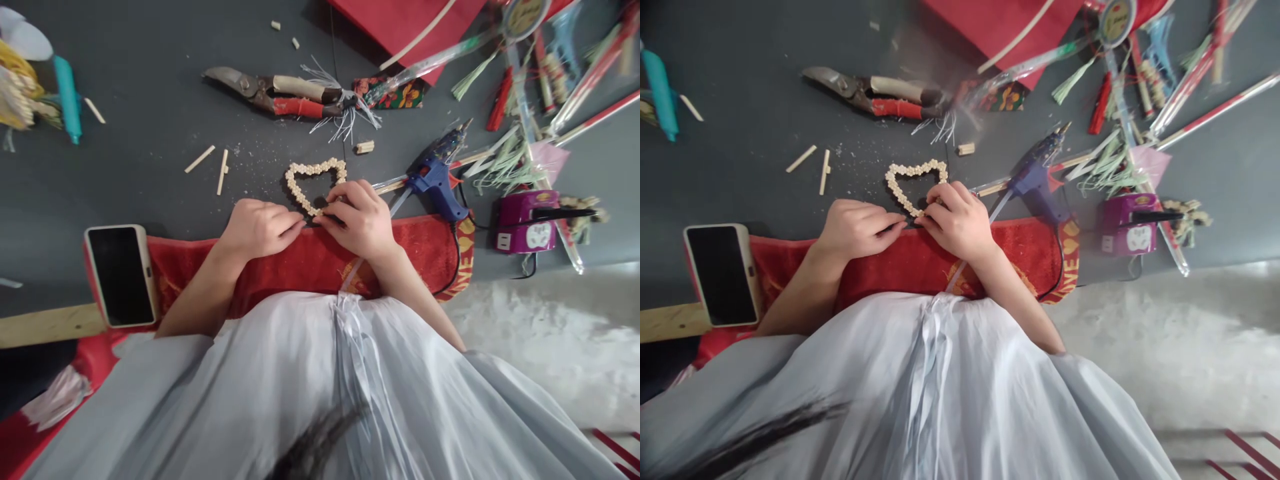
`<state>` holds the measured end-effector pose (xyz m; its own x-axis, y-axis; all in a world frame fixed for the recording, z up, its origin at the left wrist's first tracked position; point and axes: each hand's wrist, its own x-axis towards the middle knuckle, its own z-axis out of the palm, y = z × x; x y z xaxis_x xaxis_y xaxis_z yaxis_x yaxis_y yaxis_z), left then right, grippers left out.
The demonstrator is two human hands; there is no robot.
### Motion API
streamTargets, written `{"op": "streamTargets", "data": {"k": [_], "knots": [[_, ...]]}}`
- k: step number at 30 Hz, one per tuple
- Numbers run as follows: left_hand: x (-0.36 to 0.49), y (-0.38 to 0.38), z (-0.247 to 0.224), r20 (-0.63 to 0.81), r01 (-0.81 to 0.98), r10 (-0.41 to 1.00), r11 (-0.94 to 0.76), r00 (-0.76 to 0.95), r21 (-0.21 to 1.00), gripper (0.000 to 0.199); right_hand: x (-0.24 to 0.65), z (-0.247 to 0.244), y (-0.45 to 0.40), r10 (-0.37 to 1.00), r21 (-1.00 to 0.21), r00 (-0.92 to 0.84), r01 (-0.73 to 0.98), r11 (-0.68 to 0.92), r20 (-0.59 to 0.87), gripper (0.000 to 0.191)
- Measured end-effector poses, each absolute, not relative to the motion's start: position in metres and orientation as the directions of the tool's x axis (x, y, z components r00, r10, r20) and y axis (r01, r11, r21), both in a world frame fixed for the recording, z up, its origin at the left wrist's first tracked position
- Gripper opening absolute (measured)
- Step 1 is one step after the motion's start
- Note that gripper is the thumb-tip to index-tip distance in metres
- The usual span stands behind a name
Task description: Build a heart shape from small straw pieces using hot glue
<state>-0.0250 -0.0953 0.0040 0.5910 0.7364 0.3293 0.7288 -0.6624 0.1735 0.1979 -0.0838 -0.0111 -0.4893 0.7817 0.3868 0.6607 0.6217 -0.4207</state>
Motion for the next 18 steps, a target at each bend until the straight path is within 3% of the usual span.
{"op": "streamTargets", "data": {"k": [5,18], "knots": [[-0.0255,-0.0957,0.0038,0.26,0.798,0.811,-0.575,0.524,0.184,0.029,0.1979,-0.0119,-0.0831,0.765,-0.419,-0.49,0.643,0.641,0.418,0.024],[-0.0254,-0.0941,0.0039,0.178,0.797,0.829,-0.559,0.531,0.228,0.034,0.1969,-0.0133,-0.0822,0.759,-0.384,-0.504,0.659,0.647,0.413,0.022]]}}
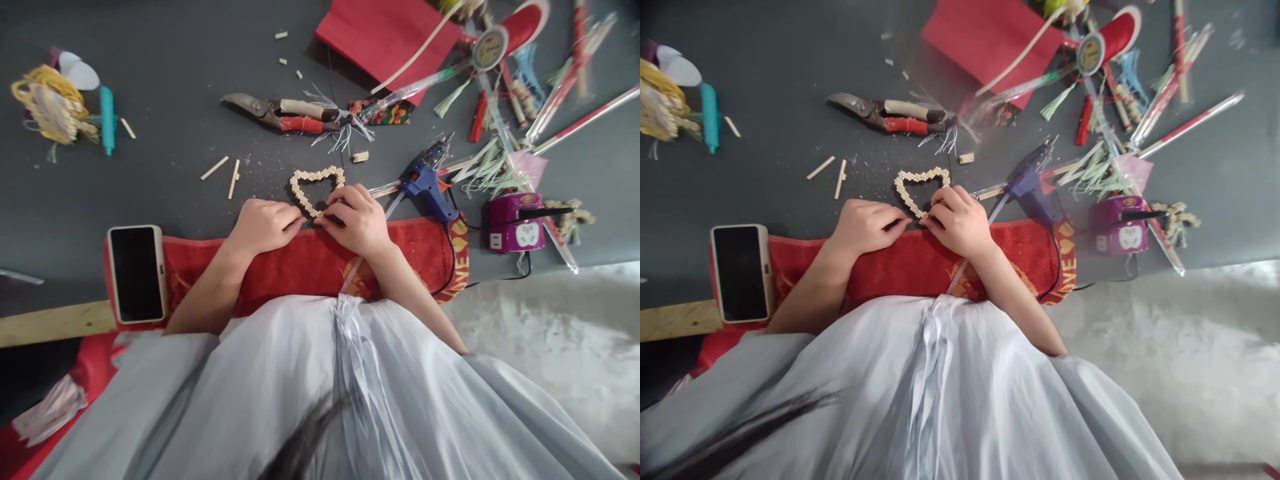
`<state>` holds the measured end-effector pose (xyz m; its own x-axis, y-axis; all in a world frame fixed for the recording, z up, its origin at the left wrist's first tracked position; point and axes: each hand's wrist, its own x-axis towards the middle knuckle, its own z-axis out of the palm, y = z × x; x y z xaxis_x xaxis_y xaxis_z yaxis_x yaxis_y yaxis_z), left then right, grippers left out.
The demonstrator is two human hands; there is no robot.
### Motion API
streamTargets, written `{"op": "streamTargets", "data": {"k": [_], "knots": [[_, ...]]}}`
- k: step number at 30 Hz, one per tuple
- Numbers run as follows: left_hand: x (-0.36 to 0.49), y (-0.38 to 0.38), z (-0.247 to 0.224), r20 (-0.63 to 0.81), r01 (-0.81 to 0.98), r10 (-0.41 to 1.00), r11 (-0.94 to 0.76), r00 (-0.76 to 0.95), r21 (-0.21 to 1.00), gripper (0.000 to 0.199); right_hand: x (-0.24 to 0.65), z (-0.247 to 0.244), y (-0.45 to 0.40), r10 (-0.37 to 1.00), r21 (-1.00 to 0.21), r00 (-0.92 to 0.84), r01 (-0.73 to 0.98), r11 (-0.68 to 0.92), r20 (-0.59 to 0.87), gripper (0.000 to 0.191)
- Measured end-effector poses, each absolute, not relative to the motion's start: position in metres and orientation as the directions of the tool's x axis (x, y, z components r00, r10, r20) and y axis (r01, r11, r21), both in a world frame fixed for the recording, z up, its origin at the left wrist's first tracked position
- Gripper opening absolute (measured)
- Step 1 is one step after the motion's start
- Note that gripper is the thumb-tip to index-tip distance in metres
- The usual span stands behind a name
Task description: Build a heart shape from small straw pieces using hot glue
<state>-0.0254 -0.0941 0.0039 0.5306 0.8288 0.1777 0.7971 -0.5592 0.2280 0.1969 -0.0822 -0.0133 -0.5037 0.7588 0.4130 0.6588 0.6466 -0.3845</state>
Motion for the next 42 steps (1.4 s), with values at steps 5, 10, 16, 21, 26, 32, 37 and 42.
{"op": "streamTargets", "data": {"k": [5,10,16,21,26,32,37,42], "knots": [[-0.025,-0.094,0.006,0.13,0.807,0.86,-0.509,0.493,0.299,0.023,0.197,-0.013,-0.082,0.752,-0.368,-0.509,0.662,0.653,0.419,0.024],[-0.023,-0.093,0.006,0.133,0.801,0.864,-0.501,0.487,0.328,0.028,0.197,-0.013,-0.082,0.744,-0.365,-0.514,0.654,0.662,0.426,0.023],[-0.022,-0.091,0.0,0.09,0.807,0.855,-0.514,0.512,0.29,0.039,0.196,-0.008,-0.083,0.739,-0.347,-0.523,0.661,0.666,0.424,0.019],[-0.021,-0.089,0.0,0.05,0.824,0.869,-0.483,0.492,0.297,0.038,0.197,0.0,-0.087,0.76,-0.282,-0.541,0.713,0.641,0.36,0.013],[-0.02,-0.088,0.0,0.037,0.829,0.872,-0.478,0.489,0.29,0.037,0.199,0.006,-0.092,0.81,-0.26,-0.528,0.769,0.583,0.254,0.015],[-0.02,-0.086,-0.001,0.069,0.825,0.868,-0.49,0.492,0.284,0.036,0.198,0.008,-0.097,0.844,-0.285,-0.507,0.794,0.537,0.177,0.019],[-0.02,-0.085,-0.001,0.08,0.82,0.869,-0.488,0.488,0.299,0.037,0.198,0.005,-0.1,0.861,-0.301,-0.481,0.807,0.508,0.163,0.017],[-0.02,-0.085,0.0,0.069,0.824,0.874,-0.477,0.481,0.306,0.037,0.197,0.004,-0.103,0.864,-0.316,-0.485,0.805,0.501,0.135,0.018]]}}
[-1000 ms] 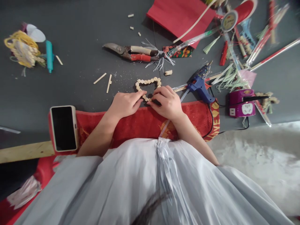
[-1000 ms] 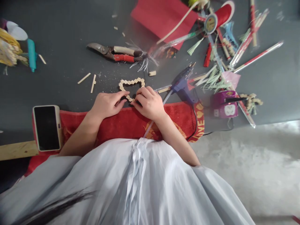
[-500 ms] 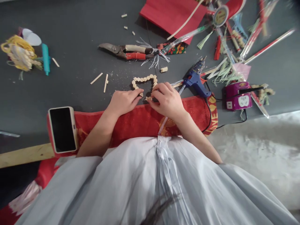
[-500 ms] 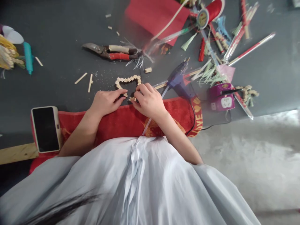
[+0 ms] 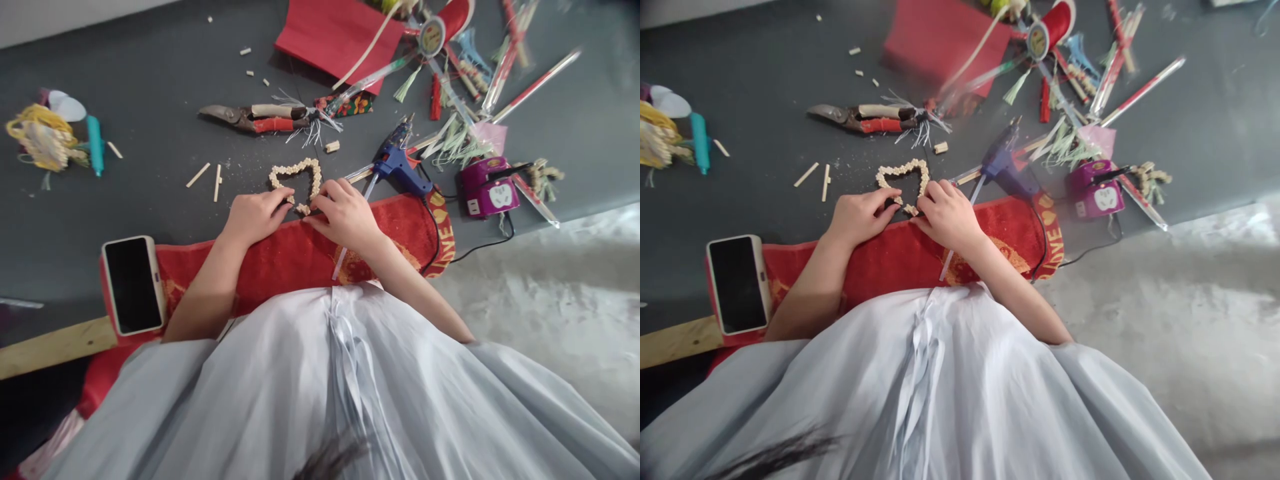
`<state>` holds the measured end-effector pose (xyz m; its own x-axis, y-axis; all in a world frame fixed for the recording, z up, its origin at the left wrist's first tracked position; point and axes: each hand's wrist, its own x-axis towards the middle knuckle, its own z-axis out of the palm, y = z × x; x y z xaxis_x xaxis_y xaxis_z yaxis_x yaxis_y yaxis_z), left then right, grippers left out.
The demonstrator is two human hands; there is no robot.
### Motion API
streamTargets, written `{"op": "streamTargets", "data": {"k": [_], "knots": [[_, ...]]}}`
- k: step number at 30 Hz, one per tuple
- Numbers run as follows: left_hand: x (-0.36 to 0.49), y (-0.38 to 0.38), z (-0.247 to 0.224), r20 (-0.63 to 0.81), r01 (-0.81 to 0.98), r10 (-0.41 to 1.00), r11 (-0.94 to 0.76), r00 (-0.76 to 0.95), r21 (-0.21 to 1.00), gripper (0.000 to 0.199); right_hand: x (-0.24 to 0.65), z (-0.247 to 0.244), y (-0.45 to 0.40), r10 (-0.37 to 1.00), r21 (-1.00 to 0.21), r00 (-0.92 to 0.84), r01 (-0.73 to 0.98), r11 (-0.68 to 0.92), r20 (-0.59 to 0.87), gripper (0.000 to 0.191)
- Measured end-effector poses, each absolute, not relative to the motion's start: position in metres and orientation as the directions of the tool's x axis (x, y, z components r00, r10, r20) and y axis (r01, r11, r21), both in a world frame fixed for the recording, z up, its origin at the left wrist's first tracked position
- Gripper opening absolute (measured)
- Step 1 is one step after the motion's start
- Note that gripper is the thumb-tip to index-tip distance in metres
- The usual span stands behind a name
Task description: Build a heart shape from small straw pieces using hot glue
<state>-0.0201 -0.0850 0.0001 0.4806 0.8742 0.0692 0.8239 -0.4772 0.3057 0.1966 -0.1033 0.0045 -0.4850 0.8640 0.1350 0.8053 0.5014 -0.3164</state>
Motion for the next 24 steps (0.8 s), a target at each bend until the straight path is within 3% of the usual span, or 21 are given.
{"op": "streamTargets", "data": {"k": [6,10,13,17,24], "knots": [[-0.019,-0.085,0.003,0.056,0.839,0.886,-0.456,0.461,0.296,0.035,0.229,0.017,-0.1,0.883,-0.324,-0.407,0.823,0.466,0.234,0.026],[-0.018,-0.085,0.003,0.069,0.839,0.888,-0.454,0.456,0.301,0.034,0.284,0.028,-0.091,0.954,-0.278,-0.122,0.939,0.201,0.275,0.017],[-0.019,-0.084,0.002,0.086,0.831,0.884,-0.461,0.459,0.311,0.035,0.314,0.028,-0.085,0.988,-0.168,0.001,0.985,0.025,0.157,0.036],[-0.019,-0.084,0.003,0.088,0.827,0.885,-0.459,0.457,0.325,0.036,0.324,0.016,-0.077,0.997,-0.088,-0.002,0.996,0.009,0.076,0.044],[-0.02,-0.084,0.003,0.076,0.834,0.891,-0.447,0.448,0.322,0.037,0.323,0.002,-0.064,0.997,-0.109,-0.017,0.994,0.024,0.069,0.035]]}}
